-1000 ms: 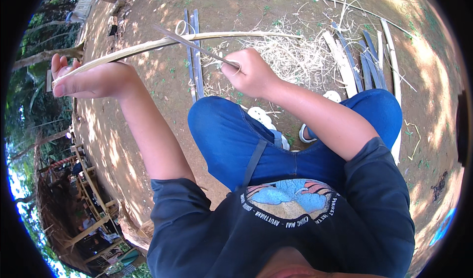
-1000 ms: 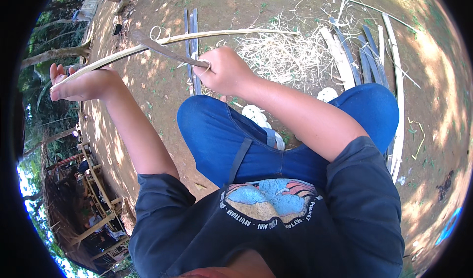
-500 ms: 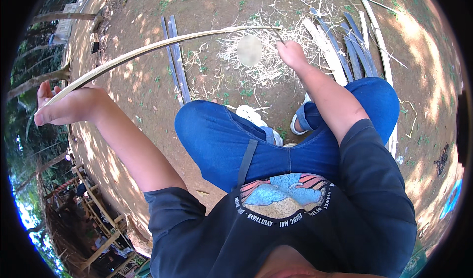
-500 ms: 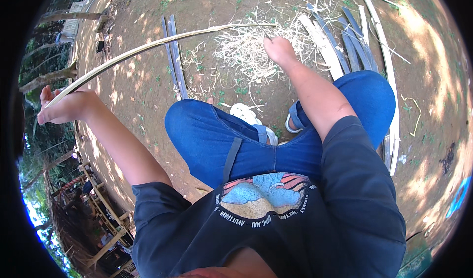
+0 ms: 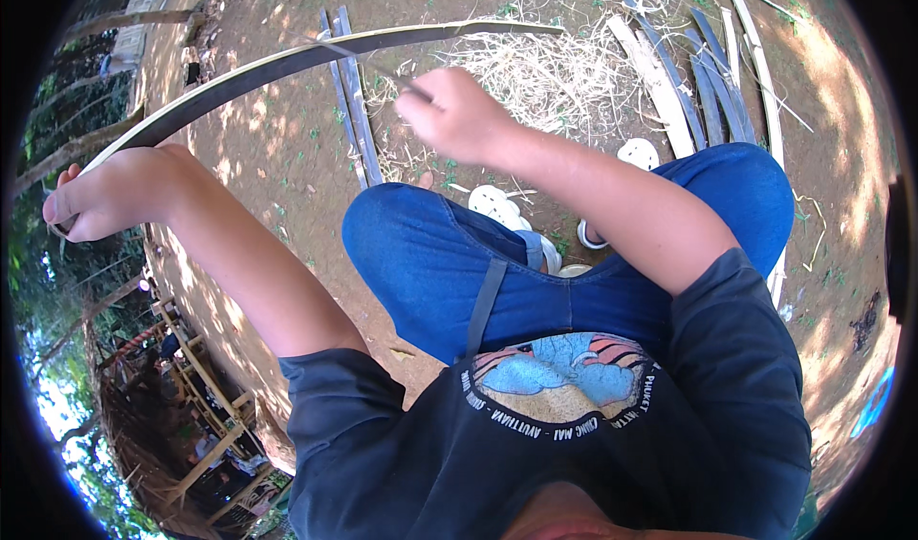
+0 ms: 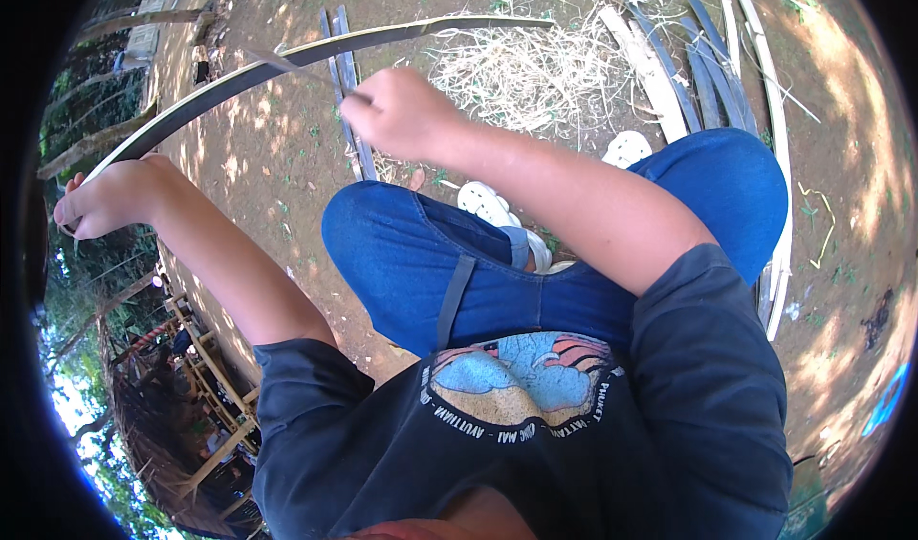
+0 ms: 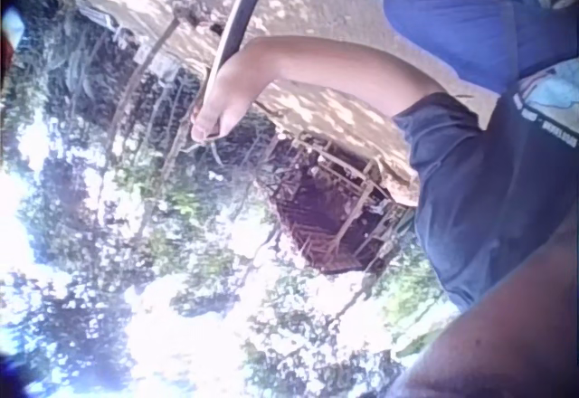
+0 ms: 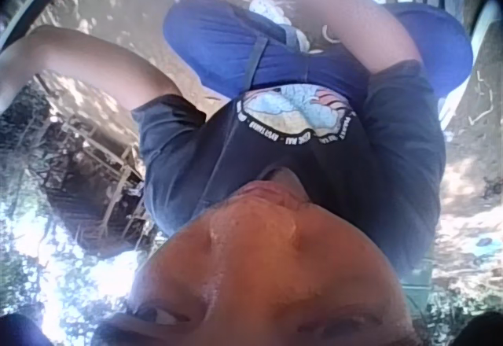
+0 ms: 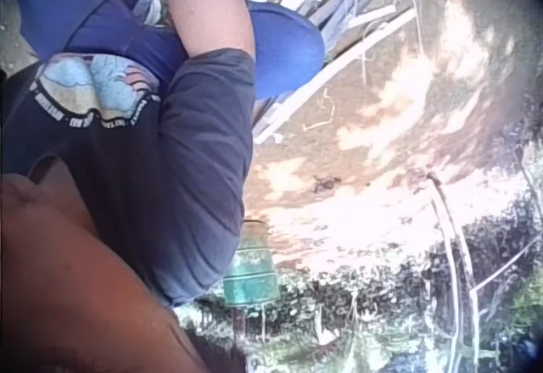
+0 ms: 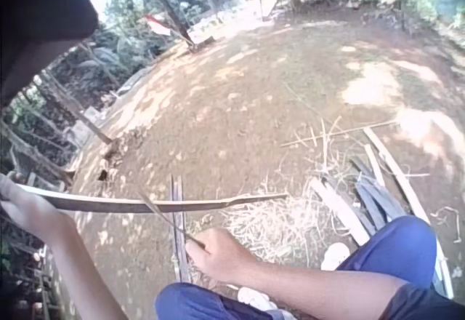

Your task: The person uses a curved blade to shave and shape a strip of bamboo while sitting outdoors, repeatedly drawing the blade along the wood to remove thin shavings.

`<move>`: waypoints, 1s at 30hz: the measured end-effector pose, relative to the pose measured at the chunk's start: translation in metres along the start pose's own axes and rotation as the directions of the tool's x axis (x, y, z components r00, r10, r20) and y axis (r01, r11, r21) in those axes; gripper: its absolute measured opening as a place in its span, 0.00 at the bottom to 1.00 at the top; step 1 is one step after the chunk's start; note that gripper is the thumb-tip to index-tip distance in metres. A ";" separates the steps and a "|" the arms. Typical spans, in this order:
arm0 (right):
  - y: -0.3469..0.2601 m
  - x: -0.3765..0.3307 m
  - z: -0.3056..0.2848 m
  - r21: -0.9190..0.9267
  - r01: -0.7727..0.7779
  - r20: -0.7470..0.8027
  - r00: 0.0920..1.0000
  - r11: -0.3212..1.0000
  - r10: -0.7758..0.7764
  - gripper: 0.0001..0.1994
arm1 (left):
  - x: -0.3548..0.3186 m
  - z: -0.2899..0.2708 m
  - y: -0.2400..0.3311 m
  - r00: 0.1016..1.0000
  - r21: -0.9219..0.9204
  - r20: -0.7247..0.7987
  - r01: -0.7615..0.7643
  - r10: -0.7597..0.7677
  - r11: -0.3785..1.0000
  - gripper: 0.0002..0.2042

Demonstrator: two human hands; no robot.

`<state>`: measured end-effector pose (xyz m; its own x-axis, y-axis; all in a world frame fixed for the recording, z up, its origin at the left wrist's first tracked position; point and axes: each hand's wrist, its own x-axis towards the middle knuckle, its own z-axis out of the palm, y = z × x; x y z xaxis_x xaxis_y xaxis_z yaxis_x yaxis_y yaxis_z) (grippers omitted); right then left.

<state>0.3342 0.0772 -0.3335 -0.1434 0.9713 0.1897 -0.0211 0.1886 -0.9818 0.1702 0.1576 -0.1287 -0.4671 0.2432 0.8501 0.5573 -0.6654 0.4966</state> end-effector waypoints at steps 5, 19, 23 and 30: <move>0.013 0.003 -0.006 -0.153 0.018 -0.070 0.997 0.988 -0.029 0.18 | -0.003 -0.006 0.003 1.000 -0.023 0.025 0.005 -0.005 1.000 0.21; -0.012 -0.012 -0.001 -0.026 -0.032 -0.094 0.995 0.999 0.029 0.19 | -0.001 0.005 0.005 0.997 -0.104 0.078 -0.018 0.026 0.994 0.34; -0.052 -0.017 0.006 0.003 0.124 -0.053 0.991 0.992 -0.124 0.20 | -0.002 0.001 0.006 0.994 -0.140 0.090 -0.050 0.063 0.989 0.33; 0.134 -0.042 -0.105 -0.281 -0.597 -0.362 0.791 0.752 0.492 0.23 | 0.000 0.009 0.004 0.990 -0.270 0.096 -0.072 0.101 0.960 0.33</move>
<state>0.4414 0.0768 -0.4722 0.2346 0.9140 -0.3309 0.3482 -0.3968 -0.8493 0.1784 0.1611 -0.1251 -0.3399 0.2413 0.9090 0.3833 -0.8470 0.3682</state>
